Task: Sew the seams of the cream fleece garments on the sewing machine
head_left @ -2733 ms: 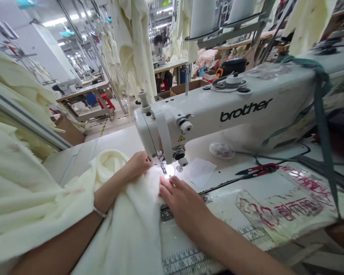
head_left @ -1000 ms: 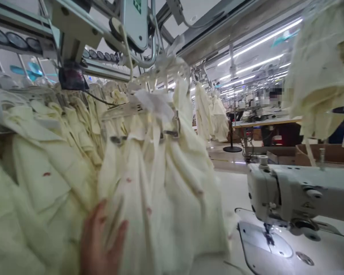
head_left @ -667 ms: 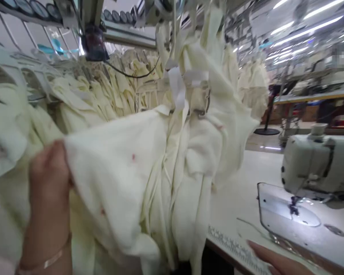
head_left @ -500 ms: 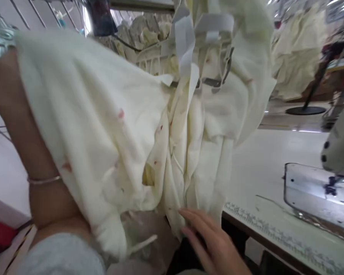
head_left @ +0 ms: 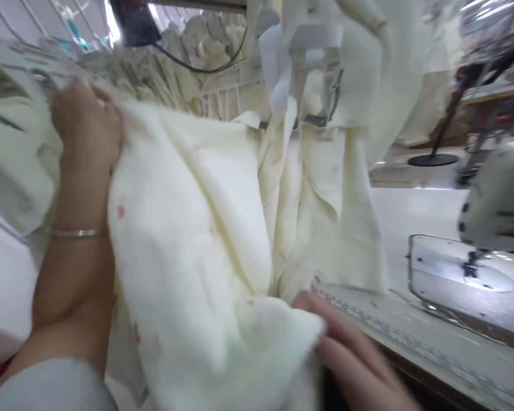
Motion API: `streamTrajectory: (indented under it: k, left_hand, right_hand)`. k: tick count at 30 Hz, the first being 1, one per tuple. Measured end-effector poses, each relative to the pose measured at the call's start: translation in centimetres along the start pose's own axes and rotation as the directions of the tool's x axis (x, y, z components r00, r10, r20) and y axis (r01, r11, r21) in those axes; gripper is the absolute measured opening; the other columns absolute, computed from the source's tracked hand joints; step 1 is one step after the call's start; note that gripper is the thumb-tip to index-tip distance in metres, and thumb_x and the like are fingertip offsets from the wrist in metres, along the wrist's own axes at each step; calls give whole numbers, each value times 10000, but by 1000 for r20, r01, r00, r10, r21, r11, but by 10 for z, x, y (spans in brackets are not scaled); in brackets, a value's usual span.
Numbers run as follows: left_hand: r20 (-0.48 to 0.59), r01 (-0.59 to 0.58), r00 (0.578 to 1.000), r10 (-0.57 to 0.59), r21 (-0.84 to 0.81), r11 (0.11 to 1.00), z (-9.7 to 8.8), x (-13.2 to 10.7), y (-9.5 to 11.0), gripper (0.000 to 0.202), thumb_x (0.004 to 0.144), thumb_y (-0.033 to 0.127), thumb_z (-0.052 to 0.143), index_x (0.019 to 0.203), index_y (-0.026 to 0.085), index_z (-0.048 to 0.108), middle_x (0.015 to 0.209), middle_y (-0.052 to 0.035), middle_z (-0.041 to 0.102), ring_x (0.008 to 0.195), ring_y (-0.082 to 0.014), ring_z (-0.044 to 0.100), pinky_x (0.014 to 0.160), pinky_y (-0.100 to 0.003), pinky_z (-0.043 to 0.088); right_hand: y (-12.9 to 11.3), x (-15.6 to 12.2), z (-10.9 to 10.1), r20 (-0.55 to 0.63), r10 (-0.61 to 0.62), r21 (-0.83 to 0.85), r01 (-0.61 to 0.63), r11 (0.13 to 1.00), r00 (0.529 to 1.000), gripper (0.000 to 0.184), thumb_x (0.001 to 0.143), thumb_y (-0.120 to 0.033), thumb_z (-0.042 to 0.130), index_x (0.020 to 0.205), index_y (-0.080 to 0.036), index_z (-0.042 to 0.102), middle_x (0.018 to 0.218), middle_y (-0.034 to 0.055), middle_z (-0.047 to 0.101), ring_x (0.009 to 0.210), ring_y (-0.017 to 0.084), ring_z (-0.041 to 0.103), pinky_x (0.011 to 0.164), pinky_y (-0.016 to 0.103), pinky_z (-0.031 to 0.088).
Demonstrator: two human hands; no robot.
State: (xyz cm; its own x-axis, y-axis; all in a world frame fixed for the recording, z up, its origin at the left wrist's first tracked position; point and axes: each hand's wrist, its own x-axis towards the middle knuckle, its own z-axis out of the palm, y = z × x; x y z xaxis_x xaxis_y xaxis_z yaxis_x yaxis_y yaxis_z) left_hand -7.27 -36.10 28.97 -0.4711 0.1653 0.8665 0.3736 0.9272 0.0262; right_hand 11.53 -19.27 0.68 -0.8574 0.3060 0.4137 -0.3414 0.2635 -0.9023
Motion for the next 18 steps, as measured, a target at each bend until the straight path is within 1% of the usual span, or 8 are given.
streamTrajectory:
  k: [2, 4, 6, 7, 8, 11, 16, 18]
  left_hand:
    - [-69, -104, 994, 85, -361, 927, 14, -34, 32, 483, 905, 472, 408, 1121, 59, 537, 918, 19, 636, 886, -142, 618, 885, -347, 495]
    - [-10, -225, 934, 358, -794, 564, 26, -86, 76, 476, 909, 499, 400, 1207, 139, 490, 736, 41, 616, 544, -72, 569, 554, -206, 510]
    - [123, -274, 647, 753, -884, 380, 35, -134, 123, 669, 821, 440, 581, 1381, 186, 319, 958, -17, 664, 662, -108, 630, 590, -216, 529]
    - [83, -346, 558, 826, -881, 322, 40, -149, 145, 647, 837, 332, 558, 1403, 171, 288, 1083, -63, 646, 794, -142, 648, 666, -240, 536]
    - [82, -393, 526, 847, -859, 327, 44, -157, 165, 623, 836, 239, 520, 1407, 157, 286, 1150, -91, 623, 877, -169, 642, 723, -269, 531]
    - [108, -484, 535, 838, -774, 409, 56, -147, 209, 475, 782, 139, 459, 1252, 150, 525, 1021, -77, 674, 864, -205, 631, 755, -312, 492]
    - [127, -462, 584, 802, -761, 457, 52, -116, 232, 284, 757, 205, 475, 912, 228, 712, 766, 21, 691, 662, -150, 583, 638, -257, 414]
    - [128, -447, 636, 761, -743, 498, 45, -117, 229, 280, 753, 229, 491, 924, 245, 712, 751, 34, 686, 647, -144, 569, 620, -246, 393]
  right_hand:
    - [-28, 5, -52, 25, 23, -45, -21, 999, 999, 209, 889, -438, 450, 847, -280, 579, 719, 2, 611, 647, 193, 602, 480, 242, 512]
    - [-54, 20, -89, 18, -42, -197, 45, 979, 999, 193, 876, -416, 465, 820, -263, 568, 645, -14, 571, 555, 155, 554, 437, 214, 452]
    - [-71, 36, -111, -13, -152, -394, 135, 909, 988, 151, 827, -360, 478, 784, -235, 551, 648, -15, 562, 553, 144, 537, 458, 221, 431]
    - [-74, 41, -117, -78, -245, -516, 171, 839, 966, 133, 805, -335, 476, 779, -223, 542, 695, -3, 578, 601, 154, 550, 511, 243, 449]
    - [-73, 41, -120, -158, -347, -637, 174, 751, 924, 118, 799, -308, 471, 788, -212, 538, 758, 17, 592, 674, 172, 567, 589, 275, 470]
    - [-46, 15, -106, -340, -538, -818, 39, 573, 771, 100, 871, -227, 445, 852, -199, 539, 793, 37, 586, 745, 177, 578, 678, 293, 471]
    - [30, -55, -51, -398, -260, -667, -83, 741, 880, 126, 930, -198, 432, 1000, -205, 537, 812, 32, 609, 709, 164, 603, 607, 263, 505]
    - [47, -74, -37, -433, -293, -682, -97, 725, 853, 126, 903, -162, 481, 999, -211, 545, 800, 33, 596, 736, 176, 601, 654, 289, 514]
